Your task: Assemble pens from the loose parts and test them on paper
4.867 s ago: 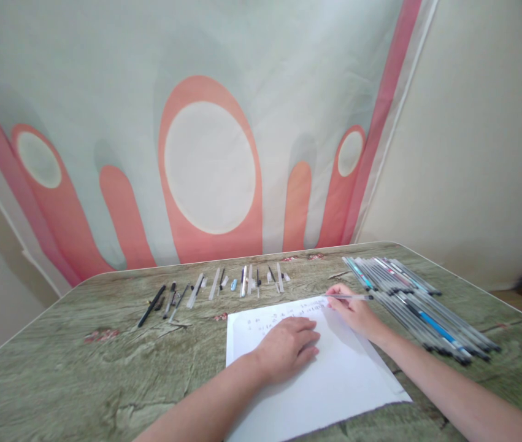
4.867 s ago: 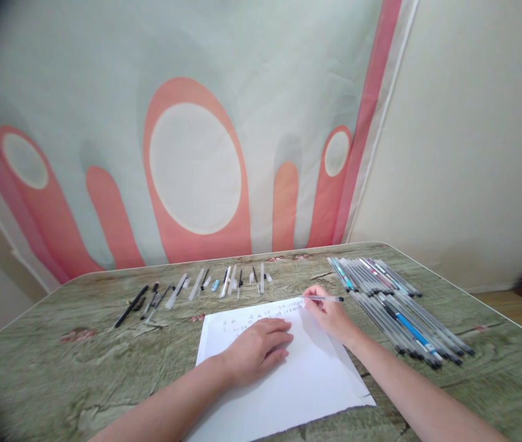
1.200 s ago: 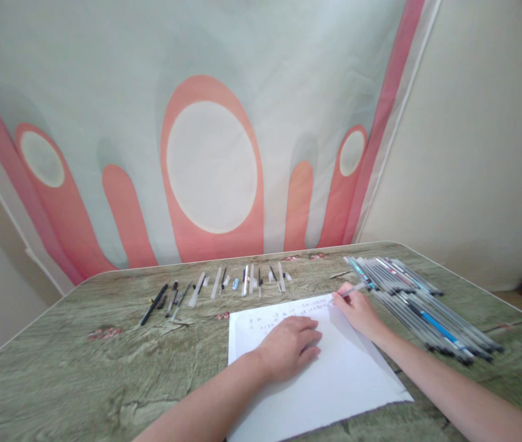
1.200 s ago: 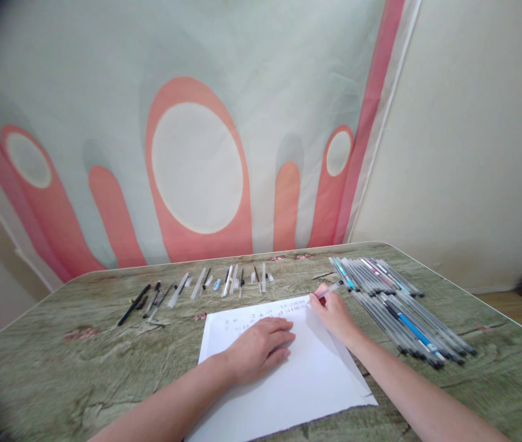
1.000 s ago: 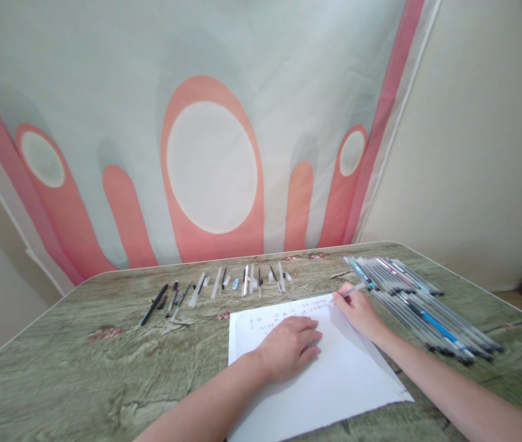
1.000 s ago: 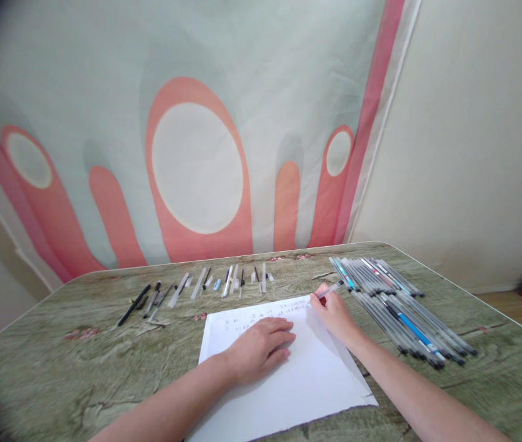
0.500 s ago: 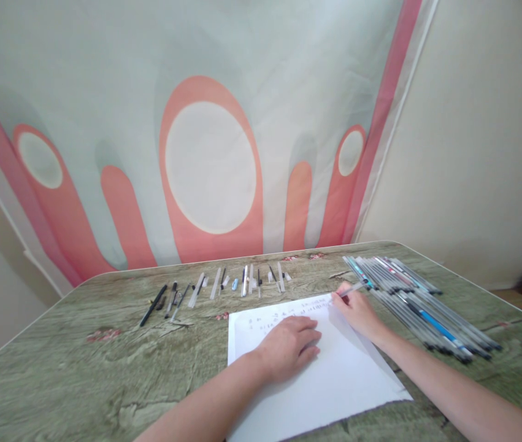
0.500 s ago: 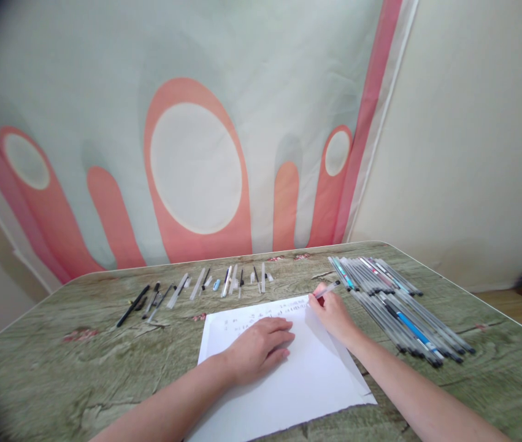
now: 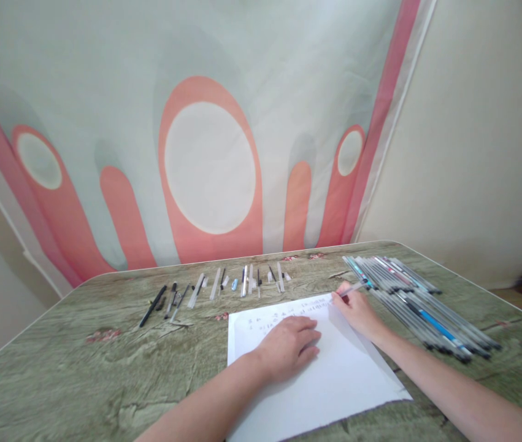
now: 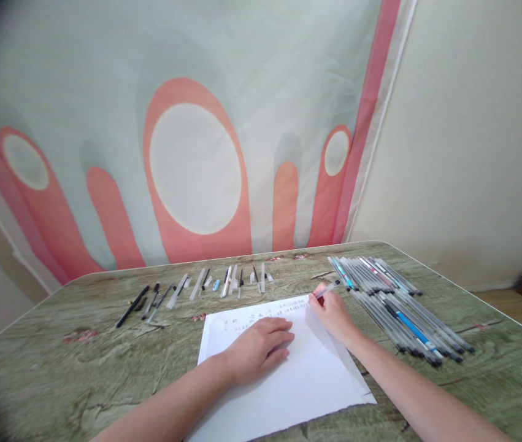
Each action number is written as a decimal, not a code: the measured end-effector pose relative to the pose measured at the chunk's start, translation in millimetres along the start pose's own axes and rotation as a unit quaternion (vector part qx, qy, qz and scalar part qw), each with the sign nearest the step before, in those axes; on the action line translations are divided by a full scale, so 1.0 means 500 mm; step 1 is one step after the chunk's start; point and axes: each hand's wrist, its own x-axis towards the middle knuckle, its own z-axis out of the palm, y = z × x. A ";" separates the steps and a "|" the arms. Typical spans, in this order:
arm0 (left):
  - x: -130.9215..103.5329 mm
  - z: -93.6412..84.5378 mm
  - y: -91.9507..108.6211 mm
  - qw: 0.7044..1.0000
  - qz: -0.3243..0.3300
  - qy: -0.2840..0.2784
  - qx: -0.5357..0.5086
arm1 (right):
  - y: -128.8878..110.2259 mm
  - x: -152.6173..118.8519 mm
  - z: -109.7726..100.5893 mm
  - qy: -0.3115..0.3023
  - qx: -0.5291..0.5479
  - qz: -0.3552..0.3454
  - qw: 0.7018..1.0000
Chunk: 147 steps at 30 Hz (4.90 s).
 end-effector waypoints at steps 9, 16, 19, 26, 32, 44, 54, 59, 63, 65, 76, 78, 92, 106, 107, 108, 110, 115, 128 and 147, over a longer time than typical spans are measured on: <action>0.001 -0.002 0.001 1.000 -0.002 -0.002 -0.002 | 0.001 -0.001 -0.002 -0.004 -0.004 -0.002 1.000; 0.001 -0.003 0.003 1.000 -0.004 -0.003 -0.005 | -0.003 0.000 -0.004 -0.003 -0.013 0.000 1.000; 0.000 -0.001 0.002 1.000 -0.006 -0.002 -0.004 | -0.004 0.000 -0.004 0.000 -0.009 -0.002 1.000; 0.000 -0.001 0.002 1.000 -0.003 -0.001 0.002 | -0.003 0.000 -0.004 0.007 0.008 0.010 1.000; 0.000 -0.001 0.001 1.000 -0.002 0.000 -0.002 | 0.007 0.005 -0.003 0.014 0.048 0.037 0.998; 0.001 -0.005 0.004 1.000 0.005 0.002 -0.004 | -0.006 -0.003 -0.010 0.012 0.085 0.018 0.996; 0.000 -0.003 -0.001 1.000 0.013 0.008 -0.004 | -0.027 -0.016 -0.014 -0.002 0.107 -0.012 0.994; -0.003 -0.001 -0.006 0.999 0.022 0.026 -0.009 | -0.047 -0.011 -0.029 -0.042 0.091 -0.029 0.995; -0.006 -0.001 -0.009 0.999 0.000 0.037 0.006 | -0.062 0.016 -0.023 -0.074 0.058 -0.076 0.993; -0.006 -0.003 -0.011 0.999 -0.014 0.044 0.013 | -0.066 0.040 -0.009 -0.085 0.042 -0.100 0.990; -0.008 -0.006 -0.018 0.999 -0.011 0.037 0.034 | -0.044 0.178 0.124 -0.122 0.083 -0.116 0.982; -0.008 -0.005 -0.018 0.999 -0.007 0.036 0.034 | -0.039 0.189 0.135 -0.127 0.089 -0.119 0.981; -0.008 -0.001 -0.019 0.999 -0.010 0.053 0.009 | -0.025 0.202 0.158 -0.159 0.103 -0.132 0.973; 0.004 0.008 -0.059 0.914 -0.218 0.269 -0.212 | -0.148 0.032 0.058 -0.190 0.286 -0.061 0.937; 0.004 0.008 -0.061 0.910 -0.222 0.275 -0.217 | -0.160 0.014 0.056 -0.184 0.304 -0.042 0.934; 0.004 0.008 -0.062 0.909 -0.222 0.276 -0.219 | -0.170 -0.002 0.055 -0.175 0.323 -0.024 0.930; 0.003 0.006 -0.062 0.913 -0.215 0.271 -0.216 | -0.186 -0.024 0.056 -0.156 0.350 0.012 0.923; -0.001 0.004 -0.060 0.927 -0.200 0.262 -0.179 | -0.200 -0.041 0.061 -0.122 0.375 0.045 0.918; -0.006 0.015 -0.068 0.928 -0.233 0.246 -0.154 | -0.194 -0.056 0.073 -0.071 0.360 0.023 0.930; 0.007 0.012 -0.073 0.859 -0.283 0.270 -0.330 | -0.190 -0.050 0.082 -0.042 0.438 0.110 0.891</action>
